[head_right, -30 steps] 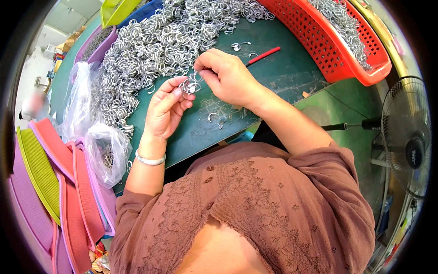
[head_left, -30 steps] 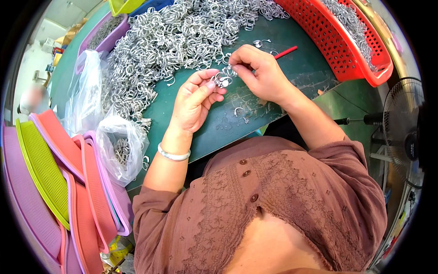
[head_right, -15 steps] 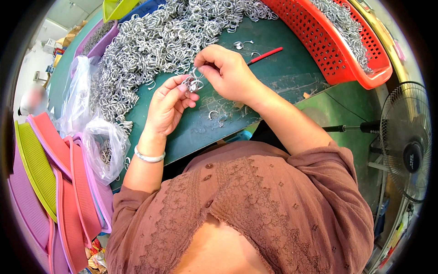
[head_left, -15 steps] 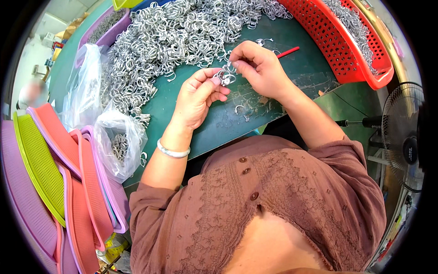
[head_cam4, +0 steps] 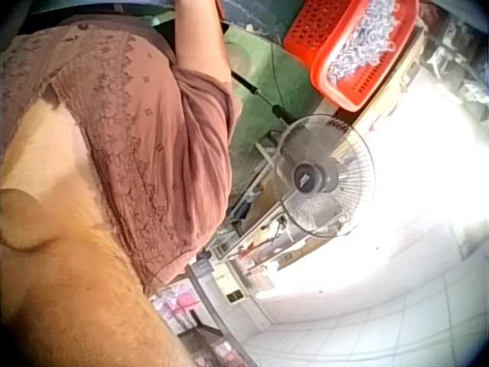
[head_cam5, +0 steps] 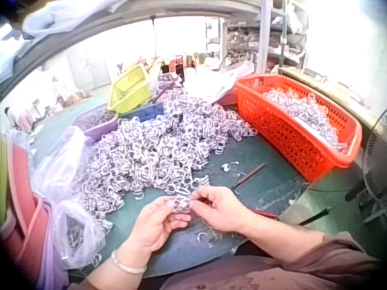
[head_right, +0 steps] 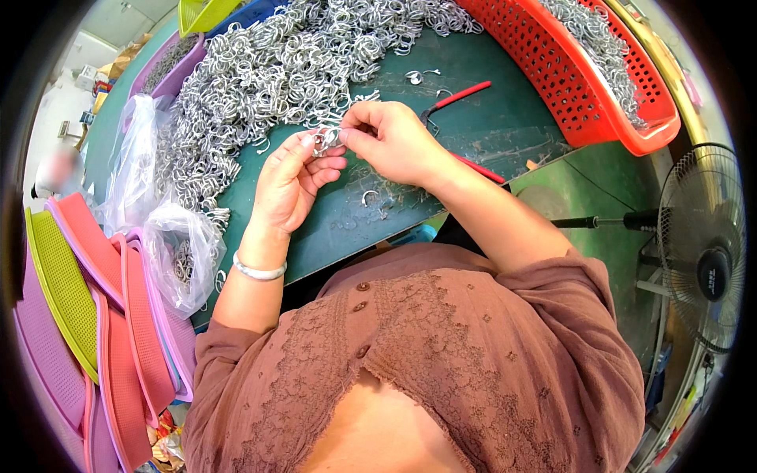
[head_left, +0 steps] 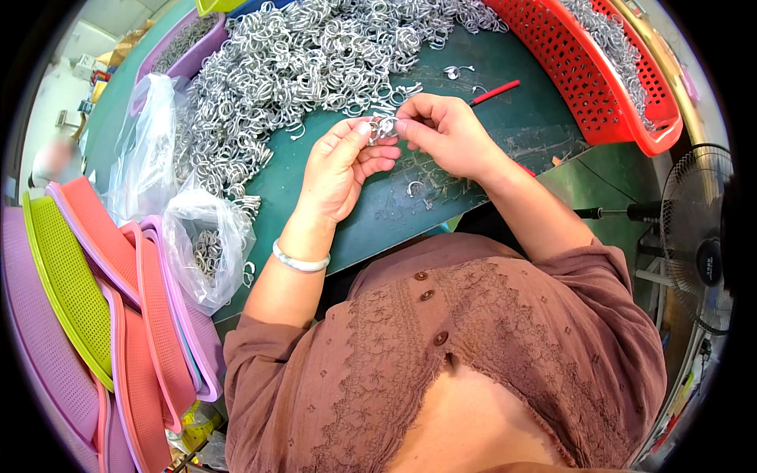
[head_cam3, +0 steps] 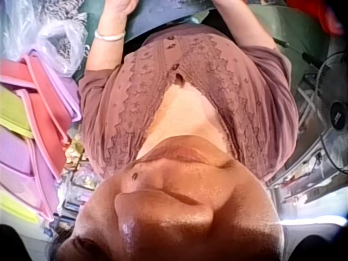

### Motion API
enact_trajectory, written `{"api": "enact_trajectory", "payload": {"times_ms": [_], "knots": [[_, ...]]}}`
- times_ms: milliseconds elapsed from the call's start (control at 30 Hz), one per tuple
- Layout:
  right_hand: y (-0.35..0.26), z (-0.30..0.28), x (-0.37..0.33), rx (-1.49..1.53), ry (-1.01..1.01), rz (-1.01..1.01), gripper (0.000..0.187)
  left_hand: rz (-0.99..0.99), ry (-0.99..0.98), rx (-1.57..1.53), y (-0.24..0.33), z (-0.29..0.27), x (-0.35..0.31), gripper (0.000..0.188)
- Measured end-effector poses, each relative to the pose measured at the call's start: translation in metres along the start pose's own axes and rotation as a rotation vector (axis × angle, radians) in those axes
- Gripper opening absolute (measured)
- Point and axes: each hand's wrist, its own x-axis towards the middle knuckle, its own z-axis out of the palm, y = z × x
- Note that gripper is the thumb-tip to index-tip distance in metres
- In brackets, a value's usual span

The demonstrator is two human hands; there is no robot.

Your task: The person joins small metal links together by hand and with pliers on a workstation, occasionally placing assembled groups into a red basket.

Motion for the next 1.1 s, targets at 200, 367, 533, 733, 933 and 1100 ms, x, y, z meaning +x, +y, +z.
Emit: {"api": "enact_trajectory", "payload": {"times_ms": [200, 367, 533, 733, 933, 1100], "knots": [[0.0, -0.001, 0.001, -0.003, 0.002, -0.013, 0.007, -0.051, 0.074, 0.11, 0.002, 0.001, -0.001, 0.017], [0.0, 0.0, 0.0, -0.017, -0.026, -0.051, 0.006, -0.133, -0.013, 0.107, 0.002, -0.007, 0.0, 0.017], [-0.001, -0.004, 0.0, 0.04, -0.072, -0.07, 0.006, -0.157, 0.002, 0.102, 0.003, -0.004, -0.002, 0.019], [0.004, -0.006, 0.002, 0.163, -0.149, -0.043, 0.007, -0.134, -0.047, 0.05, 0.005, 0.005, -0.003, 0.02], [0.003, -0.006, 0.002, 0.233, -0.191, -0.011, 0.008, -0.108, -0.067, 0.061, 0.0, -0.005, -0.001, 0.014], [0.001, -0.01, 0.001, 0.341, -0.192, 0.036, 0.009, -0.125, -0.07, 0.067, 0.003, -0.002, -0.001, 0.007]]}}
